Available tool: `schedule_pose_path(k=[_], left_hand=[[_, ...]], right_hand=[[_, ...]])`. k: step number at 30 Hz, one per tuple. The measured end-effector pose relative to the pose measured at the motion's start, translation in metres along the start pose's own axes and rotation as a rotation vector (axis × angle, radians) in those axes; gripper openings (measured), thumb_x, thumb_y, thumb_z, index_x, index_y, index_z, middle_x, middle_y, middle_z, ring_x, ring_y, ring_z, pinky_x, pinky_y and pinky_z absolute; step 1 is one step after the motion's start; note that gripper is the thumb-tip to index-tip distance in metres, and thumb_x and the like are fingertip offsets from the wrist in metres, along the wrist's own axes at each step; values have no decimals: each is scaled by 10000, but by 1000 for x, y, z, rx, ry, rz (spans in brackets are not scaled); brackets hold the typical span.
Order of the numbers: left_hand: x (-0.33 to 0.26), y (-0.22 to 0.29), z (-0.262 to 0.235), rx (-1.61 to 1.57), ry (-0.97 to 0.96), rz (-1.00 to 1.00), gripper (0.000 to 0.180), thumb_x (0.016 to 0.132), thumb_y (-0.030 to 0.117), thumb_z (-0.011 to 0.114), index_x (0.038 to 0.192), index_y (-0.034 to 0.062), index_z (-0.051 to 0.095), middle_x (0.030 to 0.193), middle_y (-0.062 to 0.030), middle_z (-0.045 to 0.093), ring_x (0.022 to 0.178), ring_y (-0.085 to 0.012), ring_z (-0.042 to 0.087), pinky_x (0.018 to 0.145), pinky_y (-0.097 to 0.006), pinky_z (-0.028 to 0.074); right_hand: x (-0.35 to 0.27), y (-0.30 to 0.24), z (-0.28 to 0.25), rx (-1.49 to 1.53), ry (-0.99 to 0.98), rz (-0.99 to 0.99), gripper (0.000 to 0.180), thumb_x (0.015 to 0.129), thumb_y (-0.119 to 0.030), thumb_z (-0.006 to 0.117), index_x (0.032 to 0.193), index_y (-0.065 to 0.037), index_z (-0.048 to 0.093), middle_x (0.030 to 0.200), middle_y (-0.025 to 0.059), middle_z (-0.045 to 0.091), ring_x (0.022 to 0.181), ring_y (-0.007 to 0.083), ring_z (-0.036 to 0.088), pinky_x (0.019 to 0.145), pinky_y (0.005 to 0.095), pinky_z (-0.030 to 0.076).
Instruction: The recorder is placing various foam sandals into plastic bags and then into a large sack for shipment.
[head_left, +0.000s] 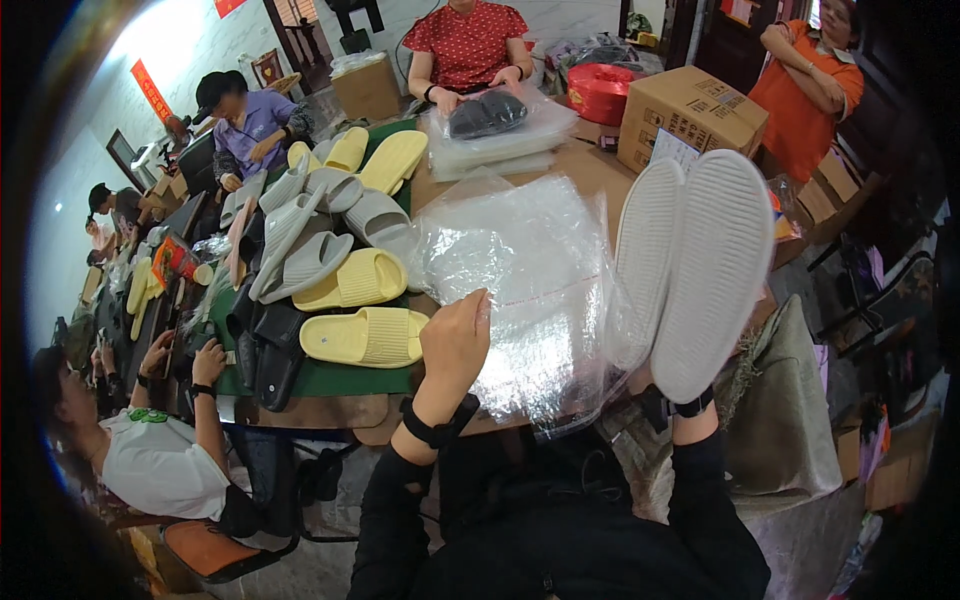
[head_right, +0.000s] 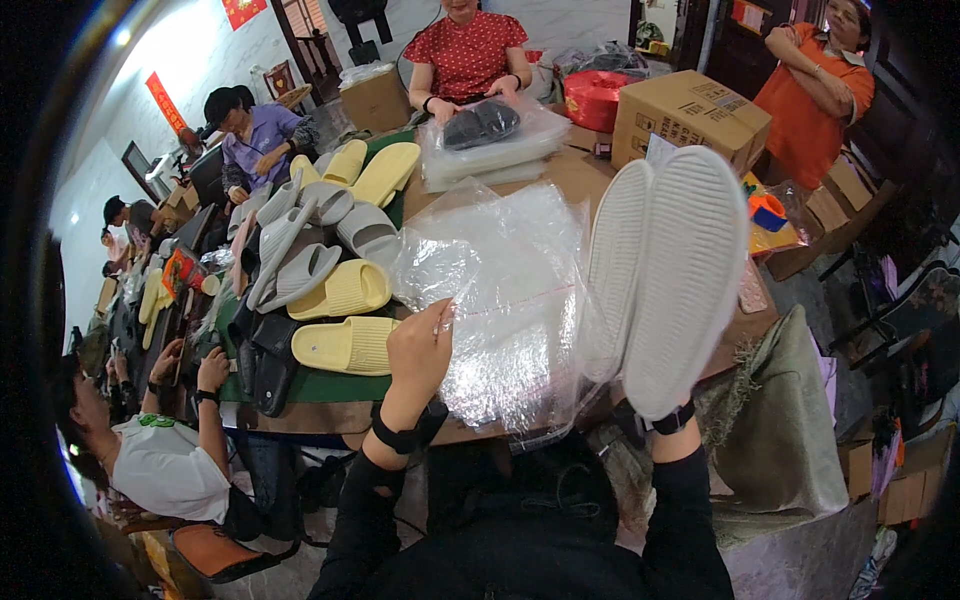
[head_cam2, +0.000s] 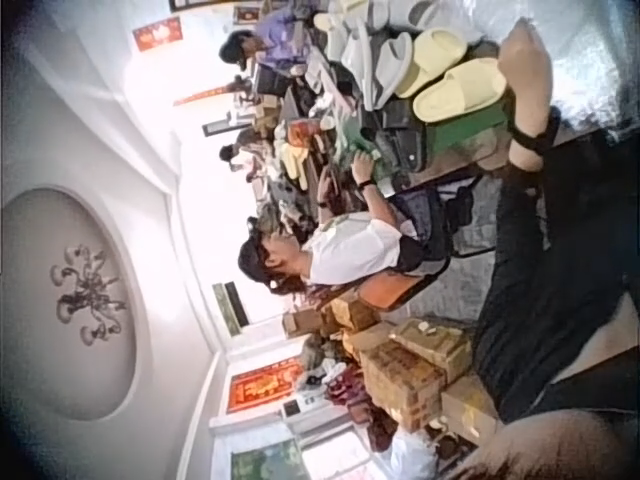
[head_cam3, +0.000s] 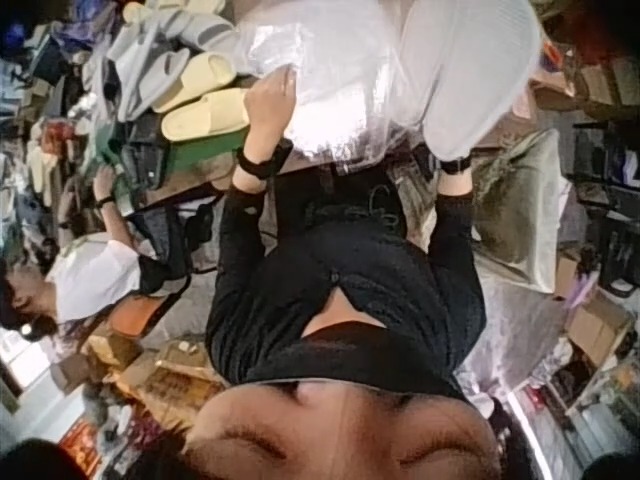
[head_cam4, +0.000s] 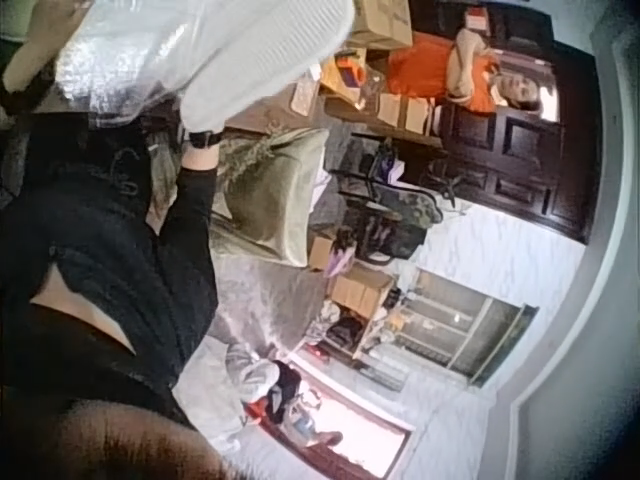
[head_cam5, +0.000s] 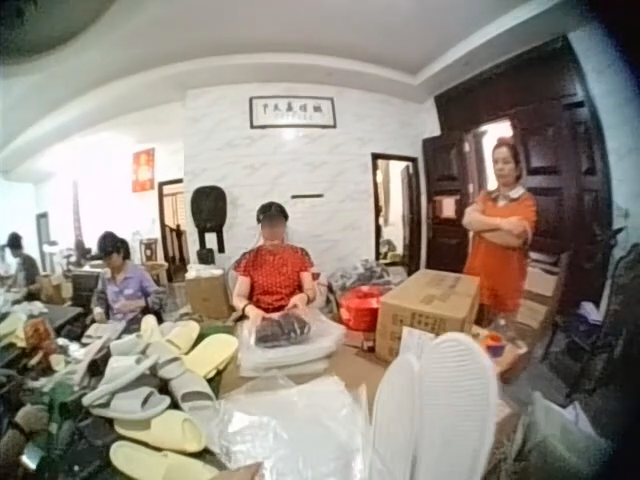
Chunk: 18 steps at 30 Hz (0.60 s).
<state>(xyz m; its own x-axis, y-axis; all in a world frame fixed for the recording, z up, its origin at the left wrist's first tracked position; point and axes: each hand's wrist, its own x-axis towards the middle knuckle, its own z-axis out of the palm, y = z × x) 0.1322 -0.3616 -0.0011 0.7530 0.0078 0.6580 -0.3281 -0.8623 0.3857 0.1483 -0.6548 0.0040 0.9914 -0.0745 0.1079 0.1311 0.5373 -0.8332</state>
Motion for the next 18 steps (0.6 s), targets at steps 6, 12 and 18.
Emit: schedule_pose_path(k=[6,12,18], left_hand=[[-1,-2,5,-25,-51,0,171,867,154,588,996,73,666,713,-129,642,634,-314,612,579,-403,483],[-7,9,9,121,-243,-23,344,824,110,603,1168,112,614,738,-93,649,640,-258,614,554,-357,495],[10,-1,12,123,-21,254,408,814,73,584,1219,122,592,1017,-133,656,752,-274,630,639,-350,527]], right_hand=[[25,-19,-12,-309,-65,-36,186,815,-10,632,994,25,667,1025,66,661,918,137,631,779,285,504],[11,-41,-31,-637,-137,-79,153,806,-6,642,952,21,682,991,62,667,910,135,632,766,279,500],[-56,-7,-41,-625,-321,-99,59,768,2,691,825,8,706,875,73,681,862,133,636,724,259,476]])
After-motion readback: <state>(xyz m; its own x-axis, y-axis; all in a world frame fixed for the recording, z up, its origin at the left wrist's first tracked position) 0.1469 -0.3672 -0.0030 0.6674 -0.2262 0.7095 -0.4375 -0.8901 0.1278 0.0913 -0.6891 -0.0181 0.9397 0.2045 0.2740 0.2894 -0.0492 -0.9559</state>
